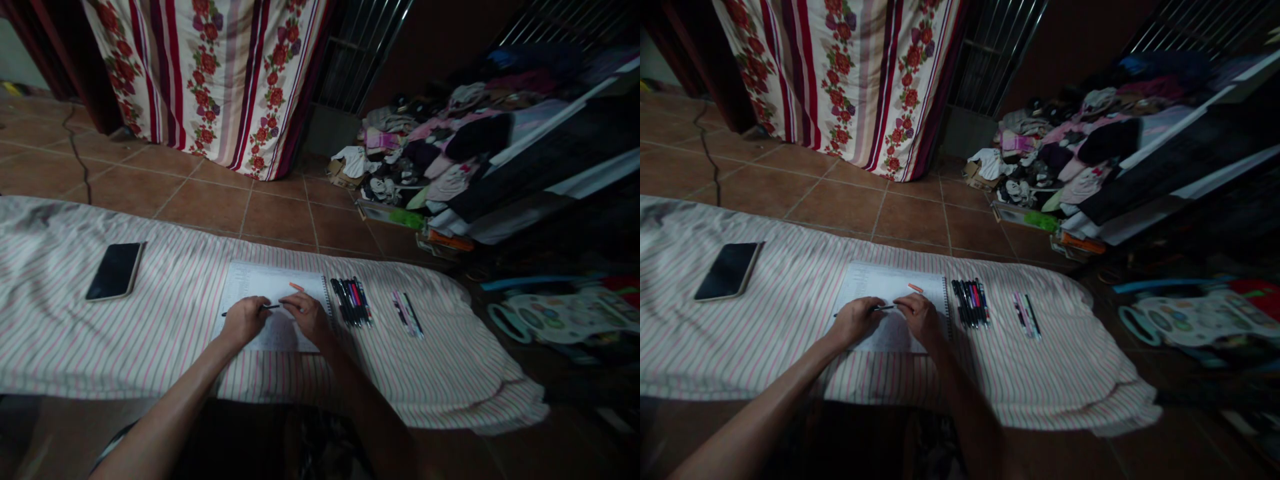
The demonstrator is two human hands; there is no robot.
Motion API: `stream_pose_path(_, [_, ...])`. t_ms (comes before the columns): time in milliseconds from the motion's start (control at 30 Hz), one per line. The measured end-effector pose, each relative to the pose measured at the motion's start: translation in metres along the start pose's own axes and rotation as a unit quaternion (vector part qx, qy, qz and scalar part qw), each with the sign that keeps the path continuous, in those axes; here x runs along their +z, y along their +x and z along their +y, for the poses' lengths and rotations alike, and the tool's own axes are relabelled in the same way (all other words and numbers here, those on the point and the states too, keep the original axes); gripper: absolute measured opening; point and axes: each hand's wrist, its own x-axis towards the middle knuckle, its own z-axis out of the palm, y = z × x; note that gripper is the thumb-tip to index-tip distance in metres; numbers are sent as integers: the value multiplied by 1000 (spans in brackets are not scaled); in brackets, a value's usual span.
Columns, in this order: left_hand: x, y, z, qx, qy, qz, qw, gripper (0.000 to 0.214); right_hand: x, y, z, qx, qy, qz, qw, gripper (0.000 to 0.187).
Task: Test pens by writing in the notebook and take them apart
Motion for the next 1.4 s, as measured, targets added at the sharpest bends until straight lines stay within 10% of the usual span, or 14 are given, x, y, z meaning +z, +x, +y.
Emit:
stream_pose_path(467, [-7, -1, -16, 45, 62, 14, 997, 20, -17, -16, 33, 35, -60, 3, 998, 23])
stream_pose_path(733, [-6, 0, -8, 55, 83, 36, 994, 24, -12, -24, 42, 48, -116, 115, 985, 23])
stream_pose_path(1400, [3, -1, -9, 88, 89, 26, 992, 22, 3, -33, 24, -32, -258, 158, 953, 24])
